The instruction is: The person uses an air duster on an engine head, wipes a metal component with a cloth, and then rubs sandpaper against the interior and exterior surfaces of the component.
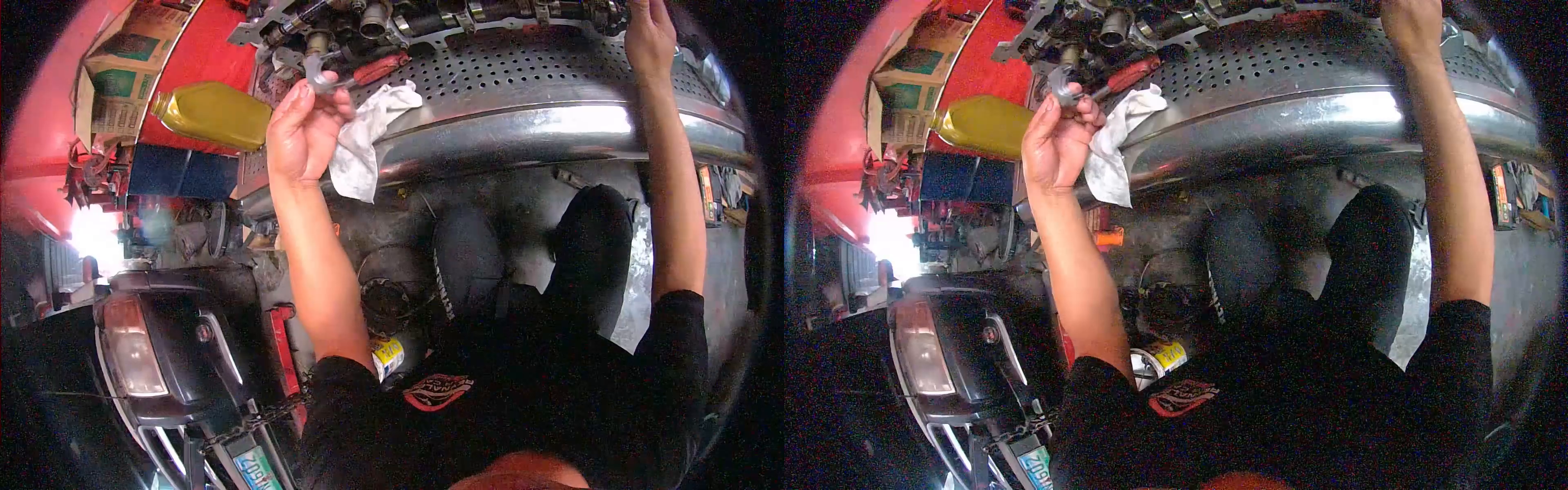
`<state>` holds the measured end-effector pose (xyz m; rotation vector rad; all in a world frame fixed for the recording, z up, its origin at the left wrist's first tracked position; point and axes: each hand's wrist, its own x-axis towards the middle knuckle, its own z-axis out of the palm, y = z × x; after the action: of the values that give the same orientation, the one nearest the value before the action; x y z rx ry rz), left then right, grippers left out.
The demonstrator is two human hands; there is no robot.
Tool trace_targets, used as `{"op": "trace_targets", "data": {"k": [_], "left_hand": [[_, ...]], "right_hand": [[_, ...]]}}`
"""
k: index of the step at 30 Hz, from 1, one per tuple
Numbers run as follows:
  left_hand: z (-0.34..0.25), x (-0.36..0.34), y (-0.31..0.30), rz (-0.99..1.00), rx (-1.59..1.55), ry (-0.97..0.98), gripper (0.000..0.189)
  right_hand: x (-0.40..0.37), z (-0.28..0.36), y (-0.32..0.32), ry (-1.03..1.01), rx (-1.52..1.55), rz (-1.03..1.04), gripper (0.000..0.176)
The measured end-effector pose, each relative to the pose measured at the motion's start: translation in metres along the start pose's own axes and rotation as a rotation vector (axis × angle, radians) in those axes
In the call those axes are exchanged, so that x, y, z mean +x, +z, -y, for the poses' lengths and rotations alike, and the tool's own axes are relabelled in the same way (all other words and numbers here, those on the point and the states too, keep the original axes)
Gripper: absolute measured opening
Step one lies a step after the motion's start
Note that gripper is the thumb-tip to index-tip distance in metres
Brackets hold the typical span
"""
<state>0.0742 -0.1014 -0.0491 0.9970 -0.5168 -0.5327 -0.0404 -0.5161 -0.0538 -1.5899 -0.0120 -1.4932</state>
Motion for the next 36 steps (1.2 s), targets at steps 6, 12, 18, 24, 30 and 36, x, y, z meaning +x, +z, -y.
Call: {"op": "trace_targets", "data": {"k": [6,12,18,24,30,36], "left_hand": [[0.007,0.000,-0.010,0.054,-0.087,-0.024,0.034],[0.005,-0.001,-0.011,0.054,-0.032,-0.037,0.035],[0.007,0.000,-0.011,0.086,-0.086,-0.043,0.035],[0.009,0.000,-0.012,0.059,-0.028,-0.042,0.033],[0.013,0.006,0.033,-0.077,0.785,0.035,0.022],[0.052,0.023,0.066,-0.214,1.410,0.455,0.023]], "right_hand": [[0.001,0.002,-0.003,0.060,0.034,0.040,0.049],[0.001,-0.003,0.000,0.023,0.050,0.001,0.048],[0.001,-0.001,-0.002,0.028,0.097,0.037,0.046],[0.001,-0.018,-0.007,-0.011,-0.030,-0.005,0.049],[0.002,-0.011,-0.004,-0.062,-0.122,-0.021,0.042],[0.000,-0.004,0.000,0.020,-0.067,-0.010,0.046]]}}
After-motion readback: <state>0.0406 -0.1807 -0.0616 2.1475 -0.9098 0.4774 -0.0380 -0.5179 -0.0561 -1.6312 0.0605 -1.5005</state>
